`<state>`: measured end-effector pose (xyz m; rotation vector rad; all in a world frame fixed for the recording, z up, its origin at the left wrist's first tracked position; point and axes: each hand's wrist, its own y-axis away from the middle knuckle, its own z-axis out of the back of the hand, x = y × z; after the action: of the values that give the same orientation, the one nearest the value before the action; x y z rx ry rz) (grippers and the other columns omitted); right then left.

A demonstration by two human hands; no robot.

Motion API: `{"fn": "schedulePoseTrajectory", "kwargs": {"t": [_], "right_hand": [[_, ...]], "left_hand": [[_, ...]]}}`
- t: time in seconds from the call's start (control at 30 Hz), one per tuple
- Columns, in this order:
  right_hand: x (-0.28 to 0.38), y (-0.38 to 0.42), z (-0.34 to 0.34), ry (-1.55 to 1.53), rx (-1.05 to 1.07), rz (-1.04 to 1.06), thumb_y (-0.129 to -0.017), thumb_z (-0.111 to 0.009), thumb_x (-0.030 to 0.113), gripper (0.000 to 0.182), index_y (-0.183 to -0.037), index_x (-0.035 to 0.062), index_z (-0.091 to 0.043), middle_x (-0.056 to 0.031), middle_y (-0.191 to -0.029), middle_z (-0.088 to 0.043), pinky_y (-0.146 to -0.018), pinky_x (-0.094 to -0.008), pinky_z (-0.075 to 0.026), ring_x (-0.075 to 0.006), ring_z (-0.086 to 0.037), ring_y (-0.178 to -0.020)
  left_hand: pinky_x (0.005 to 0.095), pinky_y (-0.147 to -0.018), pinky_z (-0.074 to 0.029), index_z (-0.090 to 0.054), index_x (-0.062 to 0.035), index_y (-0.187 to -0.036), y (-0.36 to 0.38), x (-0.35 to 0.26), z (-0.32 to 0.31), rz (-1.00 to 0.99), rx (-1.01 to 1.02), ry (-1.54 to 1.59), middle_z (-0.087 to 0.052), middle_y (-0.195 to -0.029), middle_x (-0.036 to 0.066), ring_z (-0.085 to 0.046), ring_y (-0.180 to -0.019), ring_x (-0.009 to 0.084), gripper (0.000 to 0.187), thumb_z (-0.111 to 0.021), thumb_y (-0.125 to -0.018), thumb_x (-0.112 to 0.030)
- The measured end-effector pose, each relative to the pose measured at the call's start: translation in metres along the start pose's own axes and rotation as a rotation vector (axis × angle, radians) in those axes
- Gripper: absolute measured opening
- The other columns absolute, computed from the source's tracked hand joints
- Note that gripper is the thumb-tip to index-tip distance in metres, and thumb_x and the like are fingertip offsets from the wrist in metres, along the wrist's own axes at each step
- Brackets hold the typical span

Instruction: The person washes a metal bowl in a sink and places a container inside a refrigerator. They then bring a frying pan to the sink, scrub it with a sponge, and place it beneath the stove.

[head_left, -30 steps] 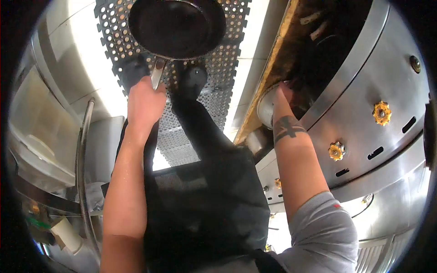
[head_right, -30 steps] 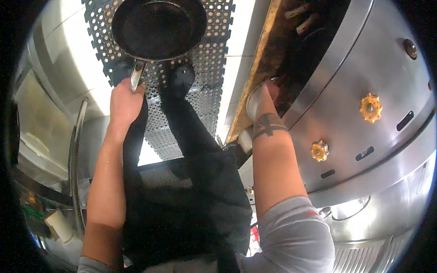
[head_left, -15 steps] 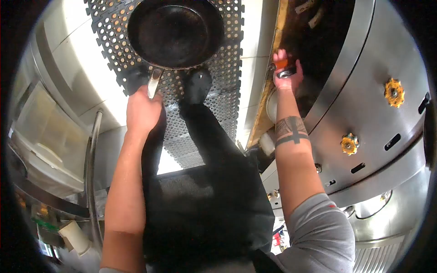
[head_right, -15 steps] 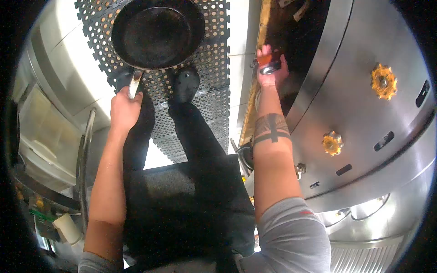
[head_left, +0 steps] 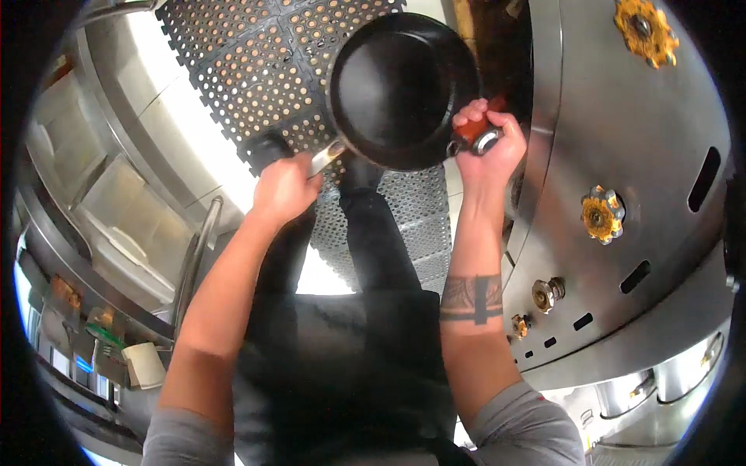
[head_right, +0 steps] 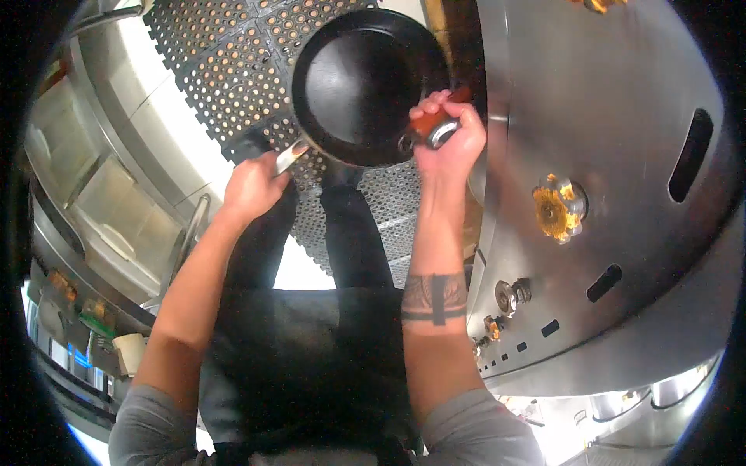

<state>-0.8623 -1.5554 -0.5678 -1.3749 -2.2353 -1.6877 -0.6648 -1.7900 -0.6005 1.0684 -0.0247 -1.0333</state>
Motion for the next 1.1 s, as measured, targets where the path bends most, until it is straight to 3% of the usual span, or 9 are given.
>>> {"fn": "schedulePoseTrajectory", "kwargs": {"t": [0.17, 0.57, 0.7, 0.83, 0.93, 0.97, 1.03, 1.07, 1.1], "right_hand": [[-0.003, 0.049, 0.004, 0.044, -0.029, -0.013, -0.072, -0.053, 0.005, 0.024, -0.096, 0.0023, -0.053, -0.0081, -0.084, -0.053, -0.067, -0.0368, -0.045, -0.0191, -0.052, -0.073], [-0.042, 0.167, 0.023, 0.071, -0.007, -0.199, -0.072, -0.055, -0.008, 0.050, -0.120, 0.0036, -0.045, -0.0090, -0.093, -0.054, -0.065, -0.0401, -0.051, -0.0207, -0.058, -0.073], [-0.047, 0.166, 0.035, 0.243, -0.025, -0.128, -0.071, -0.054, -0.009, 0.052, -0.121, 0.0027, -0.044, -0.0087, -0.094, -0.053, -0.065, -0.0384, -0.052, -0.0205, -0.058, -0.074], [-0.042, 0.127, 0.048, 0.221, 0.024, -0.025, -0.073, -0.056, -0.004, 0.049, -0.121, 0.0011, -0.045, -0.0093, -0.089, -0.056, -0.066, -0.0381, -0.054, -0.0215, -0.059, -0.070], [-0.031, 0.067, 0.055, 0.231, -0.058, 0.049, -0.079, -0.061, 0.005, 0.036, -0.113, -0.0015, -0.053, -0.0094, -0.083, -0.059, -0.068, -0.0385, -0.056, -0.0224, -0.061, -0.067], [-0.029, 0.050, 0.056, 0.234, -0.053, 0.051, -0.079, -0.061, 0.005, 0.036, -0.113, -0.0015, -0.053, -0.0094, -0.083, -0.059, -0.068, -0.0385, -0.056, -0.0224, -0.061, -0.067], [-0.030, 0.032, 0.066, 0.307, -0.132, -0.070, -0.083, -0.065, 0.011, 0.026, -0.104, -0.0024, -0.058, -0.0085, -0.082, -0.059, -0.066, -0.0383, -0.056, -0.0212, -0.061, -0.067], [-0.051, 0.038, 0.073, 0.314, -0.181, -0.024, -0.086, -0.068, 0.019, 0.026, -0.099, -0.0028, -0.061, -0.0087, -0.082, -0.062, -0.064, -0.0367, -0.056, -0.0194, -0.061, -0.068], [-0.062, 0.061, 0.079, 0.360, -0.139, -0.167, -0.087, -0.069, 0.024, 0.029, -0.102, -0.0008, -0.064, -0.0081, -0.086, -0.064, -0.065, -0.0341, -0.055, -0.0182, -0.062, -0.071]], "left_hand": [[0.0499, -0.072, -0.054, -0.060, -0.0005, -0.088, -0.028, -0.027, -0.018, -0.128, 0.016, -0.049, -0.067, -0.077, 0.022, -0.067, -0.077, 0.0410, 0.026, -0.065, -0.083, -0.025], [0.0498, -0.070, -0.053, -0.059, -0.0019, -0.085, -0.034, -0.051, -0.016, -0.177, 0.016, -0.068, -0.066, -0.078, 0.022, -0.066, -0.077, 0.0402, 0.026, -0.066, -0.084, -0.027], [0.0501, -0.069, -0.054, -0.060, -0.0025, -0.089, -0.057, -0.086, -0.005, -0.277, -0.007, -0.056, -0.067, -0.078, 0.021, -0.067, -0.074, 0.0403, 0.025, -0.064, -0.084, -0.027], [0.0513, -0.068, -0.054, -0.058, -0.0034, -0.094, -0.109, -0.144, -0.014, -0.428, -0.108, -0.039, -0.067, -0.076, 0.021, -0.066, -0.074, 0.0423, 0.024, -0.063, -0.083, -0.024], [0.0471, -0.081, -0.053, -0.055, -0.0022, -0.111, -0.157, -0.158, -0.022, -0.598, -0.108, -0.001, -0.066, -0.102, 0.024, -0.064, -0.094, 0.0404, 0.037, -0.067, -0.082, -0.022], [0.0471, -0.081, -0.053, -0.055, -0.0022, -0.111, -0.154, -0.154, -0.021, -0.598, -0.114, 0.001, -0.066, -0.102, 0.024, -0.064, -0.094, 0.0404, 0.037, -0.067, -0.082, -0.022], [0.0478, -0.098, -0.046, -0.045, -0.0018, -0.134, -0.144, -0.139, -0.011, -0.691, -0.230, 0.088, -0.056, -0.127, 0.025, -0.056, -0.117, 0.0387, 0.064, -0.071, -0.079, -0.023], [0.0496, -0.103, -0.041, -0.036, -0.0022, -0.141, -0.125, -0.129, 0.001, -0.597, -0.217, 0.042, -0.050, -0.134, 0.024, -0.050, -0.124, 0.0383, 0.076, -0.072, -0.078, -0.024], [0.0514, -0.109, -0.035, -0.028, -0.0025, -0.148, -0.094, -0.114, 0.011, -0.502, -0.210, 0.000, -0.045, -0.142, 0.023, -0.044, -0.132, 0.0380, 0.089, -0.073, -0.076, -0.025]]}}
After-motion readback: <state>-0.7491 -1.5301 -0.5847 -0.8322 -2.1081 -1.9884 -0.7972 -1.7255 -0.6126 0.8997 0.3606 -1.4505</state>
